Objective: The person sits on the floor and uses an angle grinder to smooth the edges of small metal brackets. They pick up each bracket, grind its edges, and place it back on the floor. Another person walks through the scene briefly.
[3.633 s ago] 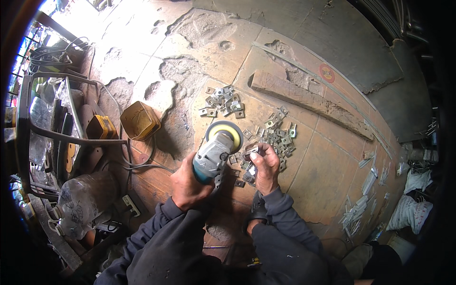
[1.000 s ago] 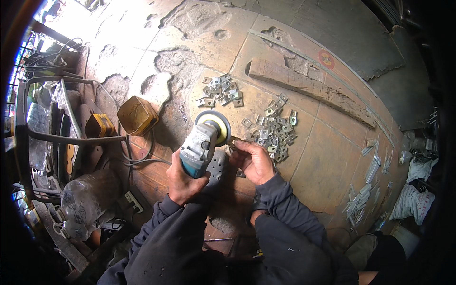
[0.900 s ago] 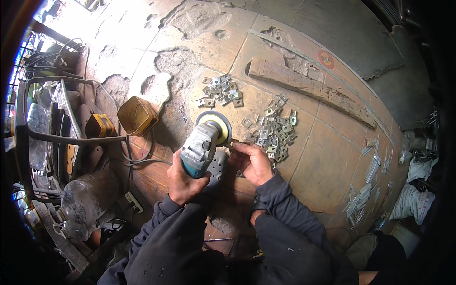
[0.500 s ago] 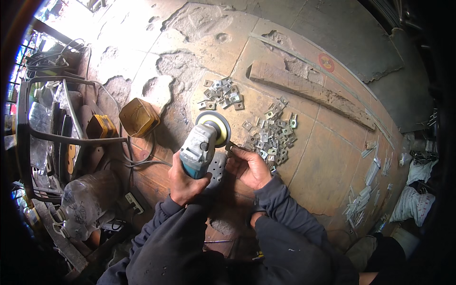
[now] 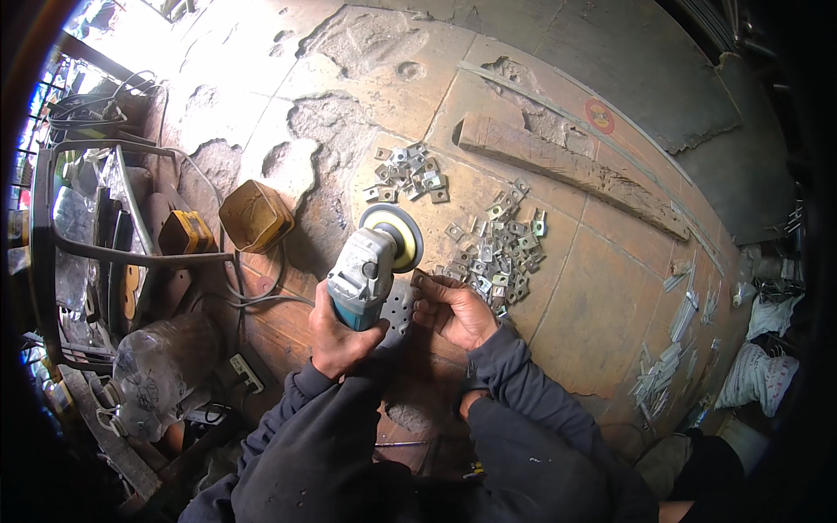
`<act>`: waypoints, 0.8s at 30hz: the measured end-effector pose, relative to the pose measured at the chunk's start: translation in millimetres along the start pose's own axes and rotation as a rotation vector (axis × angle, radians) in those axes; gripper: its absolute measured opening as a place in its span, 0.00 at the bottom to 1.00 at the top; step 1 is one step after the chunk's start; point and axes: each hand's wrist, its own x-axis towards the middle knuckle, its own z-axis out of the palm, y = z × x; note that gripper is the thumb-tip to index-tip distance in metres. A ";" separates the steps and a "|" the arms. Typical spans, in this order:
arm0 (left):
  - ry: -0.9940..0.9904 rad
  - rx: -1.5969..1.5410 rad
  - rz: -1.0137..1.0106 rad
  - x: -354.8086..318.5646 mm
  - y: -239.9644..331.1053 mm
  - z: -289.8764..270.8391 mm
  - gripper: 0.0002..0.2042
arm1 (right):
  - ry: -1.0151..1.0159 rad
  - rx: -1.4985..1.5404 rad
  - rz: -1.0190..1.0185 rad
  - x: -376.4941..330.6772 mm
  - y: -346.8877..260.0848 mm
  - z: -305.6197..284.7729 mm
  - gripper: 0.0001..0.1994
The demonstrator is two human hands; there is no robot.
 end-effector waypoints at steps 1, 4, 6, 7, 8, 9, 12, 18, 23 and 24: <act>-0.004 0.016 0.011 -0.2 0.0 0.1 0.39 | 0.024 -0.005 0.003 -0.2 0.2 0.7 0.08; -0.003 0.019 -0.009 -0.2 2.2 1.6 0.39 | 0.039 -0.069 -0.039 -2.2 -1.0 4.0 0.07; 0.019 0.016 -0.039 0.5 4.8 1.8 0.39 | 0.106 -0.449 -0.316 -3.3 -0.7 8.7 0.05; 0.004 -0.012 -0.052 2.3 6.0 0.1 0.39 | 0.157 -0.643 -0.460 -4.5 -1.4 11.2 0.05; -0.007 -0.048 -0.056 4.9 7.3 -3.3 0.39 | 0.294 -0.996 -0.700 -3.9 -3.0 14.1 0.06; -0.019 -0.084 -0.059 7.8 8.6 -7.4 0.39 | 0.240 -1.152 -1.027 -6.0 -6.5 15.7 0.07; -0.162 -0.109 -0.156 20.0 12.6 -25.2 0.41 | 0.202 -1.519 -1.599 -14.7 -22.5 17.0 0.14; -0.338 -0.198 -0.226 33.2 23.9 -37.6 0.45 | 0.163 -1.657 -1.712 -19.3 -30.8 20.6 0.19; -0.389 -0.247 -0.198 36.9 24.7 -29.4 0.46 | 0.109 -1.621 -1.706 -17.0 -27.7 22.1 0.20; -0.398 -0.277 -0.214 36.3 24.6 -28.3 0.46 | 0.103 -1.615 -1.709 -16.9 -27.7 22.0 0.20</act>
